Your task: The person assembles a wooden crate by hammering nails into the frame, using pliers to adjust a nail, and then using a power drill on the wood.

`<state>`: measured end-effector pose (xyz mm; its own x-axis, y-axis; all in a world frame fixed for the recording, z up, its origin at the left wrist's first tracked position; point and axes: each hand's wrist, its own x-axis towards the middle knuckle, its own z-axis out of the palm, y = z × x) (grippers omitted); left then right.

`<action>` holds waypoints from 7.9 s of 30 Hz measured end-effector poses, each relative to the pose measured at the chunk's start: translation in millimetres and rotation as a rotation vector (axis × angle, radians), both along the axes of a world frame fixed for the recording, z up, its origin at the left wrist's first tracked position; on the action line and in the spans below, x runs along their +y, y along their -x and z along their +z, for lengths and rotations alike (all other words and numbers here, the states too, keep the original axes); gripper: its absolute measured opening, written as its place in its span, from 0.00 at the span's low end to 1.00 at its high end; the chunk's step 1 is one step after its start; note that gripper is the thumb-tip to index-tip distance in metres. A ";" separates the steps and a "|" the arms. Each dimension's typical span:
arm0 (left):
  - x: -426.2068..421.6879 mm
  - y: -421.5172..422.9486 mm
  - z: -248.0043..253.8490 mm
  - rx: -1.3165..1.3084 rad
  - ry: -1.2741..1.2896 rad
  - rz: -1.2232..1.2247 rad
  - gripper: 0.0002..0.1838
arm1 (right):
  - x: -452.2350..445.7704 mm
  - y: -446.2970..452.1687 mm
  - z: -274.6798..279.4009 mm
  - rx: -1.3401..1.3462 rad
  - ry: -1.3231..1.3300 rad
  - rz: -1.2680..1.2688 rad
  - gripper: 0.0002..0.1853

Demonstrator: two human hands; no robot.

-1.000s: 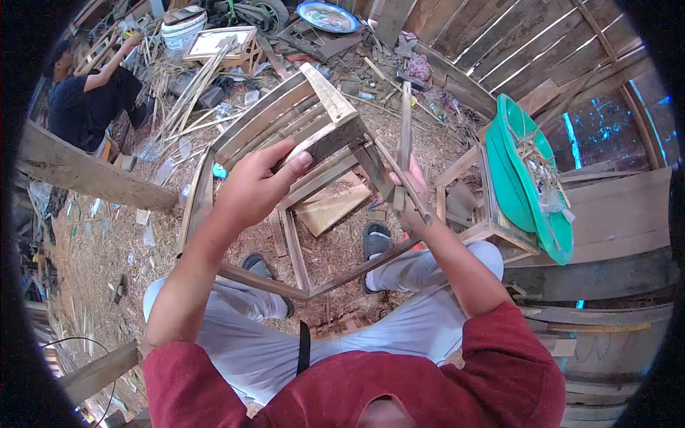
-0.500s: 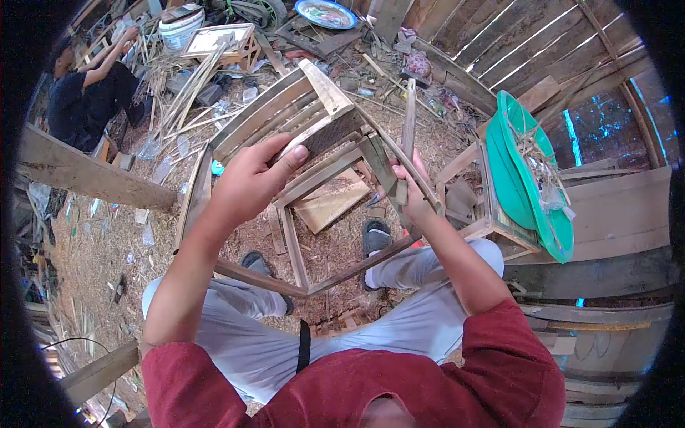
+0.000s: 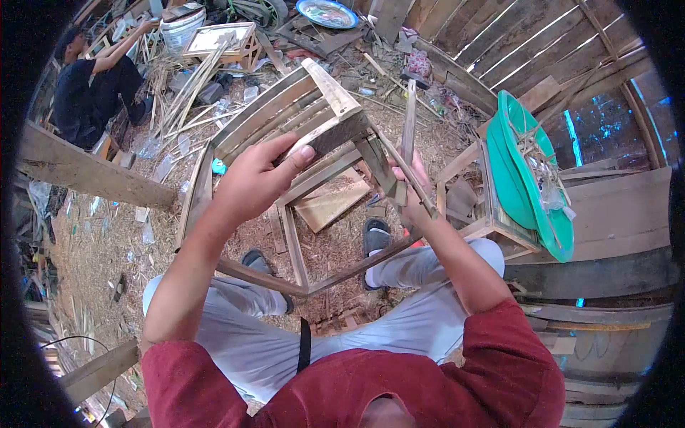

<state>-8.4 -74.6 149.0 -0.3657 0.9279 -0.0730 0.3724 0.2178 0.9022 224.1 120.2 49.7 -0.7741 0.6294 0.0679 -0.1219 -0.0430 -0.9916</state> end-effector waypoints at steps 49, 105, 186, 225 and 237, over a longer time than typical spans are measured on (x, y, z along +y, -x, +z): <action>54.6 -19.2 9.1 0.491 -0.061 0.198 0.28 | -10.9 -111.0 58.0 -0.152 -0.468 -0.528 0.11; 22.7 -49.4 -35.1 0.671 0.168 0.107 0.18 | -67.2 -150.5 29.9 -0.483 -1.201 -0.526 0.13; -37.1 -20.7 -38.7 0.620 0.077 0.267 0.19 | -26.3 -182.3 56.2 -0.323 -0.740 -0.969 0.14; -31.4 -37.9 -48.5 0.569 0.072 0.297 0.20 | -147.1 -153.1 56.1 -0.185 -1.659 0.010 0.16; -36.1 -64.2 -34.7 0.560 0.062 0.257 0.17 | -140.9 -177.3 29.8 -0.258 -1.667 0.037 0.20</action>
